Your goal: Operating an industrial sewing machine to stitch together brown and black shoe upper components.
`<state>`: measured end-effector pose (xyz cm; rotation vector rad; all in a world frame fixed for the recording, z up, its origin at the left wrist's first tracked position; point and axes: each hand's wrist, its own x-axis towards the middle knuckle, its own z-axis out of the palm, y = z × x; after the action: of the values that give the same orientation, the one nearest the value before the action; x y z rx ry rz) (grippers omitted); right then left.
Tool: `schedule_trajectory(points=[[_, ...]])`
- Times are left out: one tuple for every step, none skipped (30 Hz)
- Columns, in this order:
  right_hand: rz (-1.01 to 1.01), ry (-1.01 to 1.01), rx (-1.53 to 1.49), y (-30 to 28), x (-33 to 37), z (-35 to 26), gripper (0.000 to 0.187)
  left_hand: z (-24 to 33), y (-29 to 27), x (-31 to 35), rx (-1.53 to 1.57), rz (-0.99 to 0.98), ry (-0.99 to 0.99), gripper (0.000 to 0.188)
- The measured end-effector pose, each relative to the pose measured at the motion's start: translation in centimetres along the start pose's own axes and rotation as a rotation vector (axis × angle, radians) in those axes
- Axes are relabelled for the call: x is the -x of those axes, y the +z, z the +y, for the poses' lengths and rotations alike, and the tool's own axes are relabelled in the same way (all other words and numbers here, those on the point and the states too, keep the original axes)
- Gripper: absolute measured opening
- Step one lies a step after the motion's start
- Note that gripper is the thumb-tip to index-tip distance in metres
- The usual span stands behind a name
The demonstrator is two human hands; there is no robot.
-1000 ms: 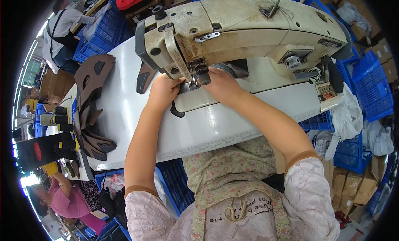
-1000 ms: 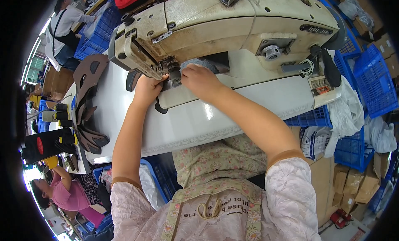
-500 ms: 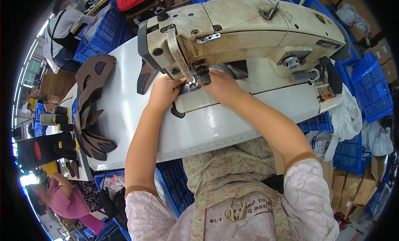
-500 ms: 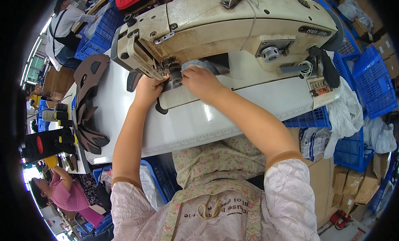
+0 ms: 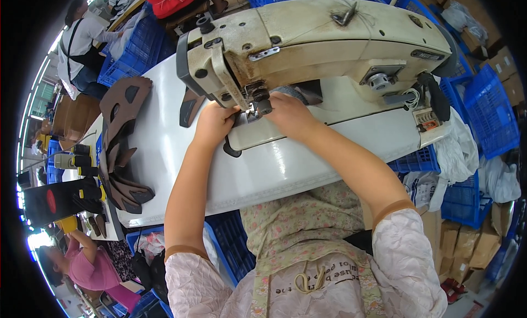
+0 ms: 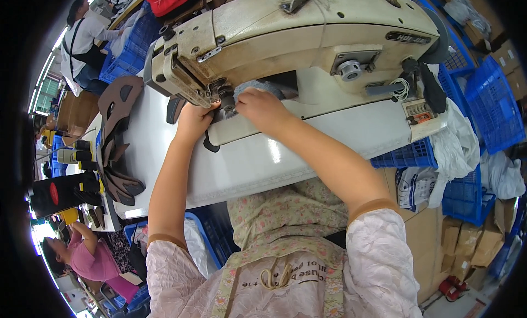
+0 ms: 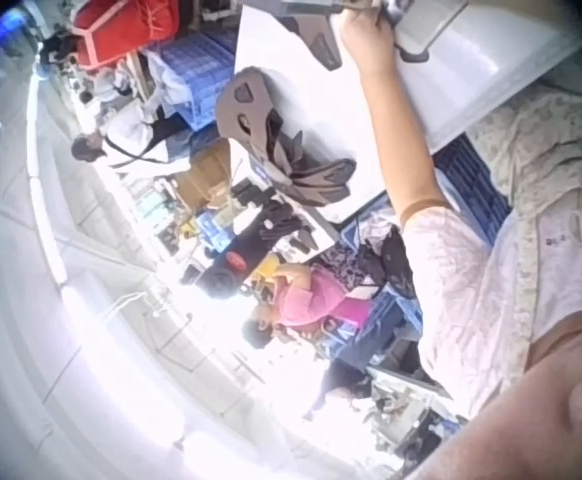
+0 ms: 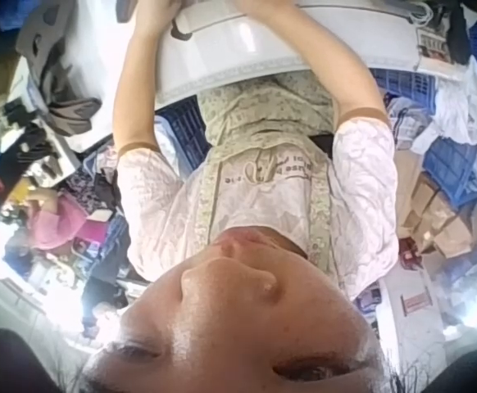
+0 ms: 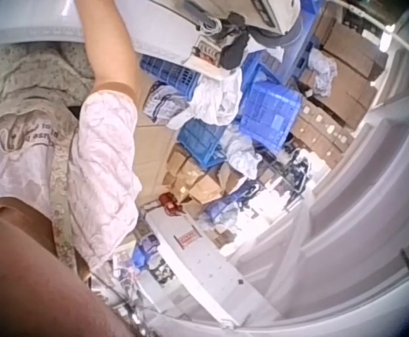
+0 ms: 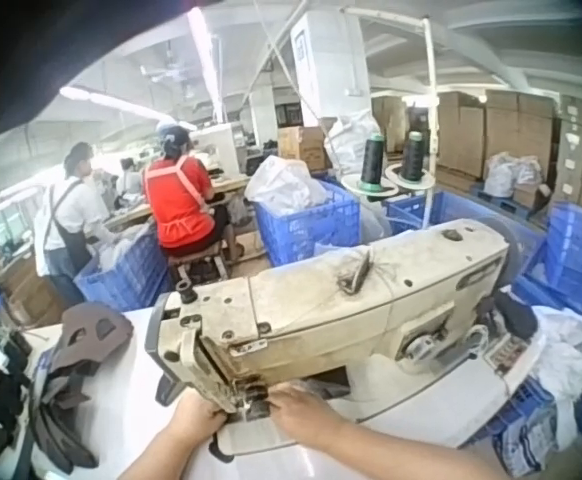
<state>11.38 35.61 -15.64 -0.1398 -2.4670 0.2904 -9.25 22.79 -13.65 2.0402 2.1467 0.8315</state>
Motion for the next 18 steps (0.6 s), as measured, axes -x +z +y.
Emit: schedule_trajectory(points=[[-0.045, -0.009, 0.014, -0.2, 0.3, 0.1, 0.013, 0.1, 0.1, -0.1, -0.021, -0.04, -0.024, 0.044], [-0.092, -0.015, 0.031, -0.5, 0.7, 0.2, 0.014, 0.3, 0.2, -0.1, -0.015, -0.044, -0.007, 0.044], [-0.089, 0.0, 0.047, -0.7, 1.4, 0.1, 0.014, 0.5, 0.3, -0.2, -0.015, -0.044, -0.004, 0.042], [-0.064, -0.013, 0.039, -0.9, 2.2, -0.5, 0.013, 0.5, 0.3, -0.3, -0.012, -0.044, 0.002, 0.041], [-0.043, -0.024, 0.036, -1.4, 3.2, -1.0, 0.013, 0.1, 0.1, -0.2, -0.065, -0.068, -0.008, 0.041], [0.011, -0.072, -0.046, -2.1, 3.6, -1.8, 0.015, -0.5, 0.0, 0.2, -0.118, -0.092, -0.019, 0.041], [0.0, -0.032, -0.007, -4.0, 4.9, -2.0, 0.015, 0.9, -0.4, 0.0, -0.048, -0.059, 0.003, 0.046], [0.033, -0.027, -0.067, -6.2, 5.6, -2.7, 0.014, 0.6, -0.6, 0.2, -0.024, -0.081, -0.058, 0.05], [0.069, -0.025, -0.127, -7.9, 6.5, -2.8, 0.014, 0.4, -0.7, 0.4, -0.068, -0.057, -0.013, 0.049], [0.185, -0.001, -0.054, -9.9, 8.2, -1.8, 0.015, -0.2, -0.8, 0.5, -0.07, -0.072, -0.028, 0.048], [0.208, 0.157, 0.019, -12.4, 10.1, -0.4, 0.013, -1.4, -0.8, 0.9, -0.078, -0.088, -0.016, 0.045], [0.233, 0.312, 0.086, -15.4, 12.2, 1.3, 0.012, -1.7, -0.6, 1.0, -0.109, -0.055, 0.03, 0.045], [0.197, 0.571, 0.235, -18.7, 13.8, 3.1, 0.014, -1.7, -0.4, 1.1, -0.144, -0.019, 0.068, 0.045], [0.104, 0.758, 0.443, -22.0, 16.2, 5.3, 0.013, -1.3, -0.3, 0.6, -0.128, -0.019, 0.084, 0.045], [0.01, 0.776, 0.558, -25.3, 18.8, 7.3, 0.013, -0.8, -0.4, 0.1, -0.146, -0.072, 0.095, 0.046], [-0.088, 0.823, 0.567, -26.7, 20.0, 8.0, 0.014, -0.6, -0.8, 0.0, -0.179, -0.123, 0.095, 0.046], [-0.083, 0.824, 0.577, -27.5, 21.3, 8.8, 0.014, -0.6, -0.9, -0.2, -0.177, -0.117, 0.103, 0.046], [-0.177, 0.836, 0.522, -27.7, 22.5, 9.5, 0.013, -0.5, -0.9, -0.3, -0.238, -0.114, 0.15, 0.047]])
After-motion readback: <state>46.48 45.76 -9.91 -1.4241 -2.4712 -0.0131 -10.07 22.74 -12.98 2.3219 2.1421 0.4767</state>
